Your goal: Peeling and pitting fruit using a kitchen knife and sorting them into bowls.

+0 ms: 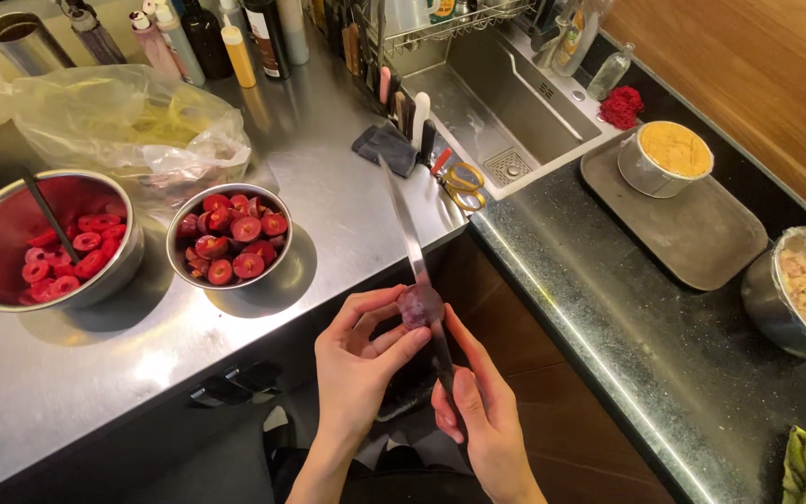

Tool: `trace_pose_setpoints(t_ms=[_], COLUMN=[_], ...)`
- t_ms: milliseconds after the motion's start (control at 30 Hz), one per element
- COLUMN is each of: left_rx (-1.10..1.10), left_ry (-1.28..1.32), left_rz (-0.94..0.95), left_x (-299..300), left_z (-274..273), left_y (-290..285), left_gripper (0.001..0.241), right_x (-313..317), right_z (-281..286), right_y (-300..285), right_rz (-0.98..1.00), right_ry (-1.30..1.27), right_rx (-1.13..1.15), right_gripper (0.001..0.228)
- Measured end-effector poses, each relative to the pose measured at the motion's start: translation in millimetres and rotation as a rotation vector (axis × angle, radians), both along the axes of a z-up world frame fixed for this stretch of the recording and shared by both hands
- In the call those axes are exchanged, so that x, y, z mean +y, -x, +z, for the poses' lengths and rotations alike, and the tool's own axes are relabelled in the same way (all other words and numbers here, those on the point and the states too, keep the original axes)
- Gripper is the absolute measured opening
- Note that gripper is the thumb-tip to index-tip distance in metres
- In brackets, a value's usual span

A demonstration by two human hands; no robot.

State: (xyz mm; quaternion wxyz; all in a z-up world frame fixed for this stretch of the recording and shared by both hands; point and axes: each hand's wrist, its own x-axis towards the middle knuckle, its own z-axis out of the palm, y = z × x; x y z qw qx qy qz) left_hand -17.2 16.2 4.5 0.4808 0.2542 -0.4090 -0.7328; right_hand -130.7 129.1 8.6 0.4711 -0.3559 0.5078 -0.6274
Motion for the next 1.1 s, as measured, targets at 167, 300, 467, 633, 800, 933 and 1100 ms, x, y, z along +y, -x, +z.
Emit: trace_pose_setpoints(t_ms=[167, 300, 467, 633, 800, 933, 1100], left_rx=[-0.014, 0.010, 0.002, -0.174, -0.130, -0.058, -0.137], left_ry=[0.084, 0.147, 0.240, 0.541, 0.316, 0.004, 0.317], left_rz=[0.008, 0.010, 0.028, 0.102, 0.060, 0.034, 0.100], left_x=[0.9, 4.1, 5.3, -0.3, 6.0, 13.2, 11.7], left_z=[-6.7, -14.1, -14.9, -16.6, -6.7, -17.3, -1.1], left_y=[-2.0, -2.7, -6.1, -14.3, -8.7, 0.3, -2.7], left_gripper=[0.047, 0.047, 0.047, 0.048, 0.050, 0.045, 0.040], right_x=[-1.5, -4.6, -2.0, -4.8, -7.9, -7.3, -5.2], right_z=[6.6, -0.8, -2.2, 3.2, 0.1, -5.4, -0.4], right_y=[-1.3, -1.7, -0.2, -0.9, -4.1, -4.7, 0.5], right_rz=[-0.010, -0.036, -0.023, -0.008, -0.075, -0.042, -0.016], right_ry=[-0.001, 0.023, 0.003, -0.022, 0.031, 0.048, 0.000], right_rx=[0.004, -0.044, -0.013, -0.076, 0.036, 0.086, -0.001], right_gripper=[0.069, 0.063, 0.060, 0.059, 0.062, 0.067, 0.070])
